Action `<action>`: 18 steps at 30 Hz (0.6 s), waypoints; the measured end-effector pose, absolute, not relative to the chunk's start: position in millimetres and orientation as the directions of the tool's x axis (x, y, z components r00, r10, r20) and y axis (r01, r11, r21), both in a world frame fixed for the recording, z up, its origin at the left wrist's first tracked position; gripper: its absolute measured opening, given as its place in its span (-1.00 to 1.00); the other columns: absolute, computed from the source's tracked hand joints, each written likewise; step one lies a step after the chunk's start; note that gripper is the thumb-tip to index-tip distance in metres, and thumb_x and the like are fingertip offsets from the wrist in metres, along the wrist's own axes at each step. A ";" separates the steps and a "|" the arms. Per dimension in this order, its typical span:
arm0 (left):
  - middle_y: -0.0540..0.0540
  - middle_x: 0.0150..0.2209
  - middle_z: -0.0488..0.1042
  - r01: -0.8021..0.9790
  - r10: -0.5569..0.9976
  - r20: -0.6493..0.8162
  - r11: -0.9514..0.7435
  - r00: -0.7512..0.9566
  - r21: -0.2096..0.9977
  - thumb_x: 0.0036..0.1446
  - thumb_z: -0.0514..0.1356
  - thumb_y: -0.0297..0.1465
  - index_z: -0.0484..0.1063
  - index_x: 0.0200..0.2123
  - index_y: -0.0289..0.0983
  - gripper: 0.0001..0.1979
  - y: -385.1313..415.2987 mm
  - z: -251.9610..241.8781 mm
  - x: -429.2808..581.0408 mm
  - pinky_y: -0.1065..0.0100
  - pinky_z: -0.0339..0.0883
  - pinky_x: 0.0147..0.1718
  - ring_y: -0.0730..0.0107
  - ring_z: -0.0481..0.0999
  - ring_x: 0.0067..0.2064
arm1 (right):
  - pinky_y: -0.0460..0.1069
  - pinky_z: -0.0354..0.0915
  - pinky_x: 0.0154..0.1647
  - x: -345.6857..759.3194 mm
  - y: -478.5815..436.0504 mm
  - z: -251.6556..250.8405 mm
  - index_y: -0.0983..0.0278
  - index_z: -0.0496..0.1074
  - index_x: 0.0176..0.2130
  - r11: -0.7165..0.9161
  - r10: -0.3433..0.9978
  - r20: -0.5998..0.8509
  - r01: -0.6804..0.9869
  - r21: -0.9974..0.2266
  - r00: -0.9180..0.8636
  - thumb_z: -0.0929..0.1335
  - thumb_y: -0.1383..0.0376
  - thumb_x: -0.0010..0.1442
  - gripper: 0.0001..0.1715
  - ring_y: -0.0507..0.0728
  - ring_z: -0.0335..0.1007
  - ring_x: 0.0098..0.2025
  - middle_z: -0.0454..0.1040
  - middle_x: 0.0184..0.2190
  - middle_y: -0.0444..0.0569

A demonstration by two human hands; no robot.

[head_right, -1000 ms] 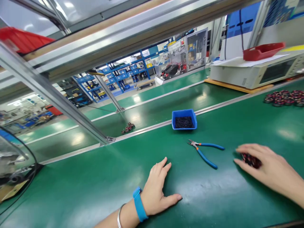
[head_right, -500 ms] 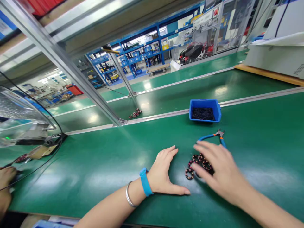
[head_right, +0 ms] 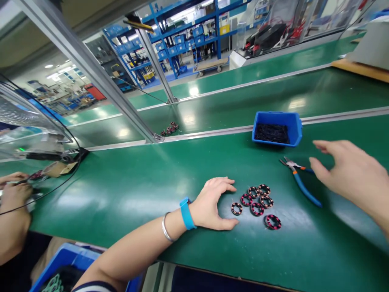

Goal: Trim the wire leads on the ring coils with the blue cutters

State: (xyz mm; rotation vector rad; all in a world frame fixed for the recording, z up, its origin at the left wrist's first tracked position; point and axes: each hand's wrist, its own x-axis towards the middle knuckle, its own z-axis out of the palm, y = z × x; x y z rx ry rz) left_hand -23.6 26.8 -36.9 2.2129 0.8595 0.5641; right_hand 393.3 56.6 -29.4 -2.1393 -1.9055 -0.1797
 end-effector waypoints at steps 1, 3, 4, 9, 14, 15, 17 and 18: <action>-0.39 0.33 0.64 0.422 0.723 0.139 -0.536 0.677 0.731 -0.18 0.67 -0.10 0.57 0.15 -0.19 -0.19 26.6 -35.7 -21.1 -0.33 0.37 0.48 -0.40 0.56 0.44 | 0.32 0.53 0.17 387.4 72.3 -22.3 0.30 0.49 0.37 -0.069 0.954 0.284 0.992 -0.103 0.096 0.28 -0.07 0.45 -0.26 0.51 0.59 0.32 0.59 0.28 0.44; -0.32 0.19 0.69 0.461 0.763 0.114 -0.494 0.636 0.737 -0.21 0.69 -0.06 0.57 0.09 -0.19 -0.19 24.4 -33.4 -16.2 -0.28 0.43 0.41 -0.33 0.62 0.32 | 0.34 0.43 0.38 372.6 113.9 -13.3 0.28 0.46 0.43 -0.006 0.963 0.270 0.997 -0.076 0.026 0.27 -0.06 0.59 -0.31 0.46 0.46 0.46 0.50 0.40 0.37; -0.29 0.13 0.69 0.487 0.789 0.092 -0.461 0.607 0.741 -0.21 0.70 -0.03 0.56 0.09 -0.19 -0.18 22.6 -32.2 -14.2 -0.26 0.47 0.37 -0.29 0.64 0.26 | 0.35 0.39 0.45 365.2 138.1 -11.9 0.26 0.45 0.45 0.013 0.970 0.244 0.998 -0.067 0.004 0.30 -0.05 0.63 -0.34 0.43 0.44 0.48 0.49 0.44 0.30; -0.18 0.00 0.72 0.525 0.830 0.031 -0.381 0.557 0.761 0.05 0.56 -0.19 0.48 0.30 -0.21 -0.23 9.7 -28.8 -13.6 -0.20 0.49 0.32 -0.17 0.67 0.18 | 0.33 0.54 0.28 350.1 241.4 -26.2 0.27 0.60 0.28 -0.066 0.997 -0.042 0.998 0.004 0.066 0.33 0.07 0.72 -0.57 0.26 0.63 0.24 0.62 0.27 0.11; -0.27 0.24 0.72 0.479 0.799 0.071 -0.427 0.597 0.767 0.02 0.55 -0.24 0.44 0.41 -0.20 -0.12 4.2 -29.9 -20.0 -0.24 0.45 0.41 -0.24 0.63 0.32 | 0.29 0.57 0.24 368.7 266.9 -37.6 0.26 0.59 0.29 -0.099 0.979 -0.171 0.992 0.083 0.112 0.37 0.07 0.69 -0.58 0.27 0.63 0.23 0.61 0.30 0.11; -0.28 0.25 0.71 0.487 0.801 0.069 -0.427 0.594 0.762 0.00 0.59 -0.22 0.51 0.33 -0.19 -0.18 4.9 -30.5 -20.4 -0.24 0.47 0.39 -0.26 0.64 0.32 | 0.29 0.56 0.24 373.1 266.9 -38.4 0.26 0.60 0.29 -0.094 0.979 -0.175 0.991 0.093 0.109 0.36 0.07 0.70 -0.58 0.27 0.63 0.24 0.60 0.31 0.11; -0.28 0.23 0.73 0.499 0.804 0.070 -0.431 0.590 0.752 0.04 0.63 -0.20 0.63 0.08 -0.17 -0.44 7.2 -32.1 -20.7 -0.23 0.52 0.34 -0.25 0.66 0.30 | 0.28 0.57 0.24 381.5 266.5 -40.8 0.25 0.61 0.28 -0.080 0.982 -0.164 0.992 0.101 0.096 0.35 0.06 0.70 -0.57 0.28 0.63 0.24 0.60 0.31 0.10; -0.27 0.21 0.75 0.493 0.805 0.080 -0.435 0.588 0.753 0.08 0.62 -0.21 0.64 -0.03 -0.17 -0.57 8.6 -32.9 -20.7 -0.22 0.53 0.32 -0.22 0.69 0.28 | 0.27 0.57 0.24 385.6 266.7 -42.6 0.25 0.61 0.28 -0.071 0.985 -0.150 0.993 0.098 0.086 0.36 0.05 0.70 -0.57 0.28 0.63 0.24 0.61 0.31 0.09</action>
